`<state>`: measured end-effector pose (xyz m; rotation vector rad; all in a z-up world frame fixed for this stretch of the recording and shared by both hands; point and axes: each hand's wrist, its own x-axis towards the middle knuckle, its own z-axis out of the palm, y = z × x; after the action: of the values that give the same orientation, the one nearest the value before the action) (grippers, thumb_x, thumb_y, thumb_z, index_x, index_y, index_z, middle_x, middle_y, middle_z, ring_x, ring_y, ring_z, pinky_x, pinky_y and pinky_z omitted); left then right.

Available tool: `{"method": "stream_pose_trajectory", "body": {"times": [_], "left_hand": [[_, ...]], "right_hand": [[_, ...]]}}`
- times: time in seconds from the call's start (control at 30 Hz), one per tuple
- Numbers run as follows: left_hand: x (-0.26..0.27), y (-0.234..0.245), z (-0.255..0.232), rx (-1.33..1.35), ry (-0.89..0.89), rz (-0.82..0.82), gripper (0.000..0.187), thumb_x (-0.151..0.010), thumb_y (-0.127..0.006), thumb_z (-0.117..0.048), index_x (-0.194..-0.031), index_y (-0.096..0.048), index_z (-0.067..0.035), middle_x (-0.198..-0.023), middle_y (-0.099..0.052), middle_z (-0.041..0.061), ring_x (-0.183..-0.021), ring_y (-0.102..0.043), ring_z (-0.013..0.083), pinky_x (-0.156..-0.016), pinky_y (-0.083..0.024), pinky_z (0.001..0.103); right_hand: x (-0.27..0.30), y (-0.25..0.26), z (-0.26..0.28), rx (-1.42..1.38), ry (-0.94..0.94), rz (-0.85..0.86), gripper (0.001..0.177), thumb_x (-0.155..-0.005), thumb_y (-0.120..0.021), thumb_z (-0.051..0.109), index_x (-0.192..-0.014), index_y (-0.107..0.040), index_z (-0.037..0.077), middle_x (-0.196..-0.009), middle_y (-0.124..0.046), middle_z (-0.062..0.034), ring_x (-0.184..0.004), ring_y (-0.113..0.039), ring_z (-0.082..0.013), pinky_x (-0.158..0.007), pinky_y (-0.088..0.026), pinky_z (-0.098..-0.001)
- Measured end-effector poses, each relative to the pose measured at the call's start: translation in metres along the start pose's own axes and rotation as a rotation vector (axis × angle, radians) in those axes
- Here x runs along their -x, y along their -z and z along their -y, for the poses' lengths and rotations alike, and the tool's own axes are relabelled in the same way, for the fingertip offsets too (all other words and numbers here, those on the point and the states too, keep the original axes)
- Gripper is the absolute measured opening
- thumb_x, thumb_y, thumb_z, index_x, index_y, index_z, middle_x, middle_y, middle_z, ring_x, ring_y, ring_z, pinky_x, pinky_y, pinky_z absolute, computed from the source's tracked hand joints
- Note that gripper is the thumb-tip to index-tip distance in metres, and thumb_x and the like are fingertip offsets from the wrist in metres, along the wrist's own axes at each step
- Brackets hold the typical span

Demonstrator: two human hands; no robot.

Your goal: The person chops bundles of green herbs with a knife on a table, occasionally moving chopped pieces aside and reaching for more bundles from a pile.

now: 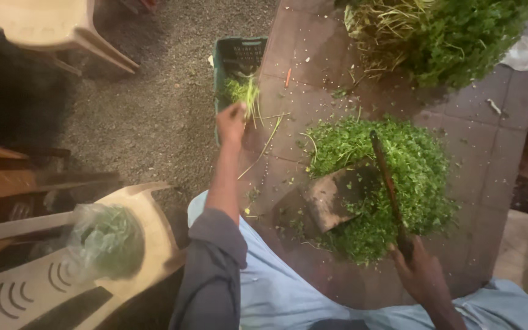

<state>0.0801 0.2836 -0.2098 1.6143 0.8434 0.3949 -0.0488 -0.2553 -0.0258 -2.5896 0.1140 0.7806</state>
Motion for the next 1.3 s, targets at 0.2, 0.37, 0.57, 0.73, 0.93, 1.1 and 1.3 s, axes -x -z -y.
{"method": "stream_pose_trajectory", "body": {"times": [0.2,0.37,0.57,0.73,0.93,1.1,1.3], "left_hand": [[0.016,-0.003,-0.05,-0.281,-0.287,0.238,0.055,-0.089,-0.077,-0.038,-0.135,-0.066,-0.011,-0.129,-0.072,0.016,-0.121,-0.066,0.0284,-0.102,-0.053,0.04],[0.082,0.011,-0.062,-0.759,-0.791,0.287,0.098,-0.06,-0.087,-0.05,-0.141,-0.058,-0.002,-0.148,-0.039,0.039,-0.127,-0.049,0.0585,-0.094,-0.045,0.061],[0.016,-0.013,-0.03,-0.503,-0.353,0.167,0.036,-0.1,-0.067,-0.035,-0.122,-0.061,-0.007,-0.13,-0.057,0.018,-0.118,-0.06,0.038,-0.099,-0.051,0.048],[-0.033,-0.03,-0.062,-0.277,-0.282,-0.139,0.028,-0.094,-0.071,-0.027,-0.11,-0.062,-0.006,-0.108,-0.067,0.016,-0.105,-0.065,0.0362,-0.093,-0.05,0.047],[0.05,-0.053,-0.078,-0.439,-0.929,0.626,0.037,-0.085,-0.072,-0.013,-0.121,-0.069,-0.008,-0.124,-0.065,0.015,-0.116,-0.06,0.037,-0.1,-0.049,0.047],[0.091,-0.06,-0.072,-0.713,-0.937,0.854,0.022,-0.085,-0.073,-0.013,-0.107,-0.073,-0.012,-0.119,-0.067,0.007,-0.112,-0.062,0.0318,-0.098,-0.051,0.043],[0.108,-0.072,-0.105,-0.538,-0.6,0.764,0.019,-0.097,-0.071,-0.024,-0.107,-0.071,-0.007,-0.105,-0.07,0.012,-0.099,-0.067,0.0342,-0.086,-0.054,0.044]], "right_hand": [[-0.001,0.0,-0.004,0.063,-0.03,-0.012,0.043,-0.093,-0.065,0.041,-0.121,-0.055,0.01,-0.073,-0.07,-0.0279,-0.074,-0.07,-0.0519,-0.062,-0.051,-0.0585],[-0.014,-0.009,0.004,0.076,-0.021,0.0,0.053,-0.09,-0.066,0.042,-0.132,-0.052,0.013,-0.072,-0.069,-0.029,-0.072,-0.069,-0.0527,-0.06,-0.05,-0.0591],[-0.006,0.002,0.005,0.092,-0.069,0.031,0.048,-0.091,-0.066,0.043,-0.127,-0.054,0.014,-0.076,-0.072,-0.0261,-0.074,-0.073,-0.0494,-0.065,-0.053,-0.0573],[0.004,0.005,0.002,0.059,-0.095,-0.036,0.05,-0.089,-0.067,0.039,-0.13,-0.055,0.014,-0.081,-0.073,-0.0266,-0.079,-0.071,-0.051,-0.068,-0.053,-0.0572],[-0.001,-0.002,0.005,0.041,-0.07,-0.047,0.05,-0.089,-0.07,0.04,-0.127,-0.057,0.011,-0.082,-0.072,-0.0278,-0.084,-0.07,-0.0515,-0.07,-0.053,-0.0567],[-0.001,0.005,0.005,0.005,-0.084,-0.012,0.046,-0.091,-0.068,0.038,-0.125,-0.057,0.008,-0.083,-0.073,-0.0257,-0.079,-0.072,-0.0491,-0.068,-0.054,-0.0552],[0.008,0.01,0.001,-0.132,-0.024,-0.108,0.046,-0.09,-0.069,0.035,-0.124,-0.056,0.008,-0.084,-0.072,-0.025,-0.077,-0.071,-0.048,-0.064,-0.053,-0.0544]]}}
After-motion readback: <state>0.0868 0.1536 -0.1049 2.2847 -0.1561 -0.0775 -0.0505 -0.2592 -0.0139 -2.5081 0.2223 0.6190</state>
